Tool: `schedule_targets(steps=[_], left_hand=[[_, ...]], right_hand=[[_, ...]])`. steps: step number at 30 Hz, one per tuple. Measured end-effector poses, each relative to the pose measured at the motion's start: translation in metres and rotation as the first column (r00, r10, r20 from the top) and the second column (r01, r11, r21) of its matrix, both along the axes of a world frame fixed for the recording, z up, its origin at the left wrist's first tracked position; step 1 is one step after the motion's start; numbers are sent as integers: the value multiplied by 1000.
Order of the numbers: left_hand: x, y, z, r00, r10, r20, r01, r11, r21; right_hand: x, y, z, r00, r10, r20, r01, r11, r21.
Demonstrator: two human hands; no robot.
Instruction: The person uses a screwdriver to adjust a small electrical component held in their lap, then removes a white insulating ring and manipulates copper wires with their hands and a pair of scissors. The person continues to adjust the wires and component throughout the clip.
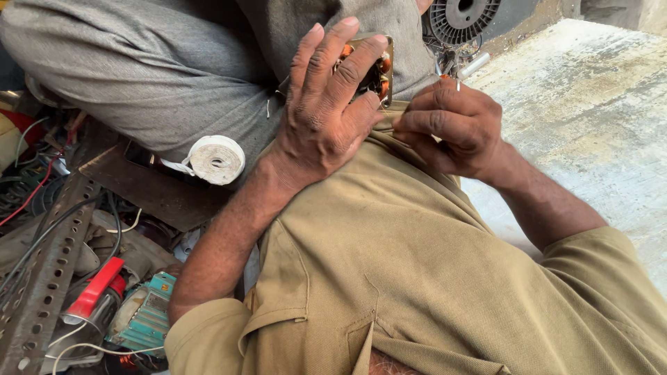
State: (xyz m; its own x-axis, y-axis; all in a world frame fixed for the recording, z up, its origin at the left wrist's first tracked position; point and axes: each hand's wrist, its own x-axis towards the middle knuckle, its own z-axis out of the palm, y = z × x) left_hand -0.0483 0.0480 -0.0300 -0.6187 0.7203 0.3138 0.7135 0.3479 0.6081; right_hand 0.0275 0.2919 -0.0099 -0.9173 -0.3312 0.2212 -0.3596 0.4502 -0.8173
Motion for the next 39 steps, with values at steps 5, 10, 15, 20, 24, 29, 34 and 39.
schedule_targets(steps=[5, 10, 15, 20, 24, 29, 34, 39], left_hand=[[2, -3, -4, 990, 23, 141, -29, 999, 45], [3, -5, 0, 955, 25, 294, -61, 992, 114], [6, -6, -3, 970, 21, 244, -39, 997, 70], [6, -4, -11, 976, 8, 218, -27, 996, 84], [4, -3, -9, 981, 17, 191, -30, 997, 65], [3, -14, 2, 936, 60, 348, -112, 985, 131], [6, -18, -1, 964, 79, 254, -117, 984, 138], [6, -13, -10, 996, 5, 93, -18, 991, 136]], right_hand=[[-6, 7, -15, 990, -75, 118, 94, 982, -162], [-7, -5, -15, 981, -157, 113, 163, 985, -50], [-4, -24, -10, 964, -234, 123, 242, 969, -54], [-9, -24, -12, 956, -255, 147, 263, 964, -35], [-13, -20, -16, 955, -258, 146, 269, 961, -65], [-5, -12, -20, 944, -191, 271, 243, 954, -174], [0, 5, -21, 758, 33, 652, 389, 779, -492], [-6, 16, -15, 572, 214, 792, 536, 634, -558]])
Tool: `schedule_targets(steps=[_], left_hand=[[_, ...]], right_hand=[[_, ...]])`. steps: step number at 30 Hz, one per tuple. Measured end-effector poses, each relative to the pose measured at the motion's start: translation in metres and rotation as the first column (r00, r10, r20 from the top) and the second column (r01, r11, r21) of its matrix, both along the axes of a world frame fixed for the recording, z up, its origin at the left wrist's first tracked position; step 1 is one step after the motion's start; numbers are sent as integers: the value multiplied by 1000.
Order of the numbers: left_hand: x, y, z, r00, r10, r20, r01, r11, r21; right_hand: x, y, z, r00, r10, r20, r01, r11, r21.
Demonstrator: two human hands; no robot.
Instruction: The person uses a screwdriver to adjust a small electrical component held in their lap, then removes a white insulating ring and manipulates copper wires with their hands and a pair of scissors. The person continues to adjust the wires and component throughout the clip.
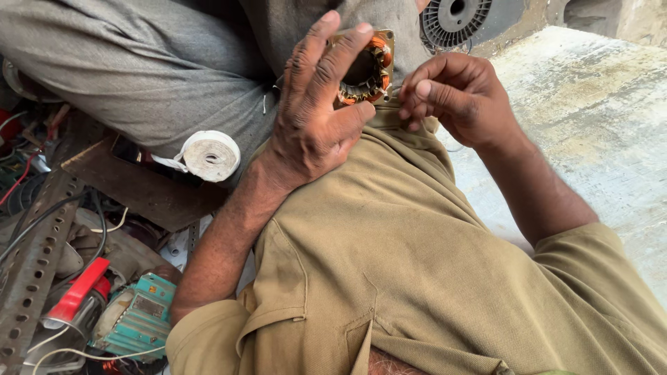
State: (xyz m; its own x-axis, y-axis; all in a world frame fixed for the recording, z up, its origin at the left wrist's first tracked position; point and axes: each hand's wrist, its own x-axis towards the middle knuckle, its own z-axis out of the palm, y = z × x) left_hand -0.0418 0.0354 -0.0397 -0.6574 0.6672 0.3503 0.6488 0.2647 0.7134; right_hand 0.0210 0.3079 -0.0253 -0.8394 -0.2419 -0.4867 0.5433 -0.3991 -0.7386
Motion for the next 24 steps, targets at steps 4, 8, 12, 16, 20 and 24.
schedule_targets(steps=[4, 8, 12, 16, 20, 24], left_hand=[[-1, 8, -1, 994, -43, -102, 35, 997, -74], [-2, 20, -3, 970, -91, -227, 59, 988, -145], [-5, 22, -2, 967, -141, -213, 95, 973, -210], [-10, 10, 14, 980, -196, -22, 184, 949, -257], [-10, -18, 34, 955, 107, 277, -122, 992, 39], [-14, -32, 29, 754, 318, 575, -390, 921, 2]], right_hand=[[-8, 1, 7, 999, -23, 43, 23, 1000, -16], [-15, 2, 8, 999, 35, 38, -36, 999, 6], [-15, 8, 1, 995, -18, 97, 13, 999, 49], [-7, 17, -13, 995, -61, 76, 56, 996, 62], [-3, 20, -24, 978, -16, -207, 77, 953, 292], [-16, 11, -19, 860, 167, -482, 196, 764, 615]])
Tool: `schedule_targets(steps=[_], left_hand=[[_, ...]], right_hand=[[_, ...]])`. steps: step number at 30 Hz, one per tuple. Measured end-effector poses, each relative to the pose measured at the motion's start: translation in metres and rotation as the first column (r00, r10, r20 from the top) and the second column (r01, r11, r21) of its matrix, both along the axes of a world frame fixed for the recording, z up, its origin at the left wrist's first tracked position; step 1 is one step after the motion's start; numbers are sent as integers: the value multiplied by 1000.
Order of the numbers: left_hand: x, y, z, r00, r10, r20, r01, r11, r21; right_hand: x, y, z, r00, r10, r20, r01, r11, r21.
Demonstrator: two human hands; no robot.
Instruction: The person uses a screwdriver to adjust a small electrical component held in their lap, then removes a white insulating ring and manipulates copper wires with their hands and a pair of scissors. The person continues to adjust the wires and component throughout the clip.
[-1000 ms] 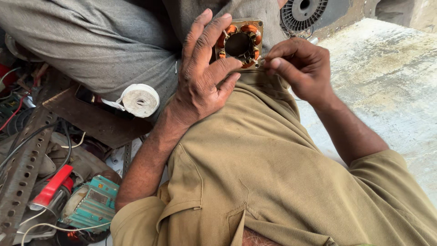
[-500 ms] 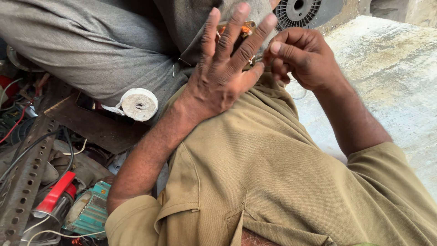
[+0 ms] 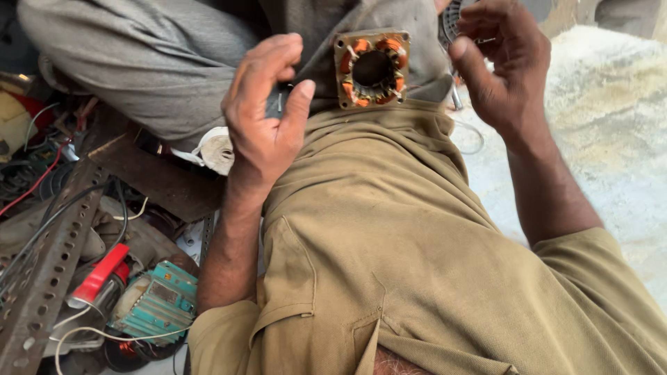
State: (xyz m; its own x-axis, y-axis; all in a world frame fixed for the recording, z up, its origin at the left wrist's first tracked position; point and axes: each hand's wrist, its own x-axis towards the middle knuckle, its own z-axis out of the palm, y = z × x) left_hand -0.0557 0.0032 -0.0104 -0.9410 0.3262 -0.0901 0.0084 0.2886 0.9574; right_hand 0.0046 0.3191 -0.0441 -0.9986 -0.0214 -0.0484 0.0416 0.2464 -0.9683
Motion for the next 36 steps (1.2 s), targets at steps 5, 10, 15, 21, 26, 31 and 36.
schedule_targets(steps=[5, 10, 15, 21, 26, 31, 36], left_hand=[[-14, 16, -15, 977, -136, -166, 131, 991, -41], [-29, 36, -7, 918, -247, -310, 175, 954, -244], [-27, 40, 8, 906, -114, -407, 63, 989, -137], [-28, 45, 1, 912, -27, -410, -36, 989, -145], [-31, 38, -7, 947, -65, -314, 31, 993, -113], [-40, 23, -3, 977, -182, -109, 180, 983, -32], [-41, -1, 7, 951, -261, -164, 245, 963, -113]], right_hand=[[-26, -38, 20, 993, 107, -42, -96, 973, 211], [-39, -68, 37, 997, 82, 14, -81, 924, 375], [-61, -57, 58, 967, 230, -110, -185, 930, 319], [-91, -57, 59, 917, 332, -224, -219, 884, 414], [-74, -57, 38, 953, 150, -263, -90, 970, 225], [-66, -47, 17, 974, 136, -184, -135, 991, 19], [-68, -36, 18, 993, -15, -120, 1, 993, -116]])
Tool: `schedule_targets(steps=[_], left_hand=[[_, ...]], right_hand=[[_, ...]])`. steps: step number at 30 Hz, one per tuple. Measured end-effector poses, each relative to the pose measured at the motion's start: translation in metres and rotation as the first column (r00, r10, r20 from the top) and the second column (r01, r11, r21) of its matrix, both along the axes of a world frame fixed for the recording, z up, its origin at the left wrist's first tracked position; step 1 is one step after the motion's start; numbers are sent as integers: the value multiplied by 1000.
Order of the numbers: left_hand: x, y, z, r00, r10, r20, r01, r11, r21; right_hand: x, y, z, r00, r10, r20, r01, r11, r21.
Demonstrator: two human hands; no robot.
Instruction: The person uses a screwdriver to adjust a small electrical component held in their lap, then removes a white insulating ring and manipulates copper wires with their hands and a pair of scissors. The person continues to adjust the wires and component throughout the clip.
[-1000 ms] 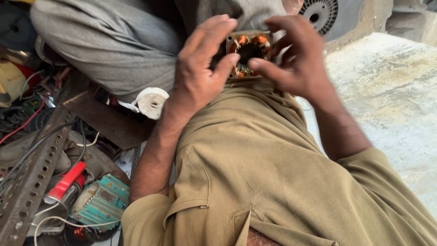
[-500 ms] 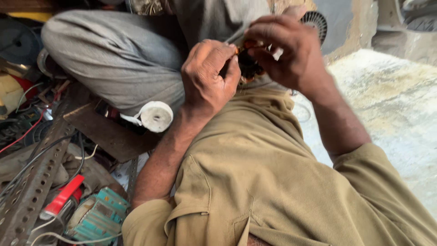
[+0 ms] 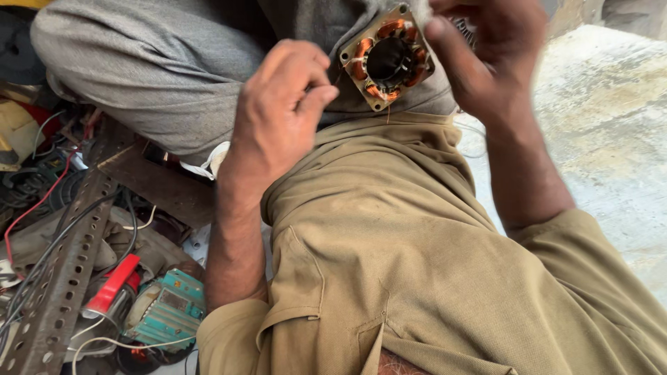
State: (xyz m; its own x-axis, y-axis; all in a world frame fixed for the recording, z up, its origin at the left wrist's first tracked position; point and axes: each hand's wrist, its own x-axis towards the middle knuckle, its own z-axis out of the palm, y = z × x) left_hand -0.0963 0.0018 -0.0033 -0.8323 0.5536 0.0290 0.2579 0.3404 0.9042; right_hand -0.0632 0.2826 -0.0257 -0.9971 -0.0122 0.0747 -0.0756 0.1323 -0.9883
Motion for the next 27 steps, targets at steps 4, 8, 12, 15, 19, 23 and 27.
schedule_targets(steps=[4, 8, 12, 15, 19, 23, 27], left_hand=[[6, -11, 13, 972, 212, 105, -209, 977, -39], [23, 3, 25, 993, 59, -99, -65, 996, -64], [35, 28, 18, 991, -58, -118, 34, 980, -198], [37, 32, 9, 989, -72, -133, 37, 968, -248], [41, 32, 4, 998, 4, -66, -9, 996, -84], [43, 43, 1, 997, -44, -68, 30, 981, -190], [38, 39, 3, 999, 7, -40, -14, 984, -176]], right_hand=[[23, 4, 8, 931, 189, -312, -23, 884, 467], [54, -9, -4, 903, 313, -295, -103, 824, 558], [68, -10, -15, 930, 167, -327, 22, 863, 505], [70, -2, -11, 944, 97, -314, 101, 823, 559], [66, 5, -4, 986, 29, -162, 41, 910, 412], [59, 3, -6, 993, 31, -110, 4, 953, 301], [60, 7, -3, 998, 18, -52, -2, 958, 286]])
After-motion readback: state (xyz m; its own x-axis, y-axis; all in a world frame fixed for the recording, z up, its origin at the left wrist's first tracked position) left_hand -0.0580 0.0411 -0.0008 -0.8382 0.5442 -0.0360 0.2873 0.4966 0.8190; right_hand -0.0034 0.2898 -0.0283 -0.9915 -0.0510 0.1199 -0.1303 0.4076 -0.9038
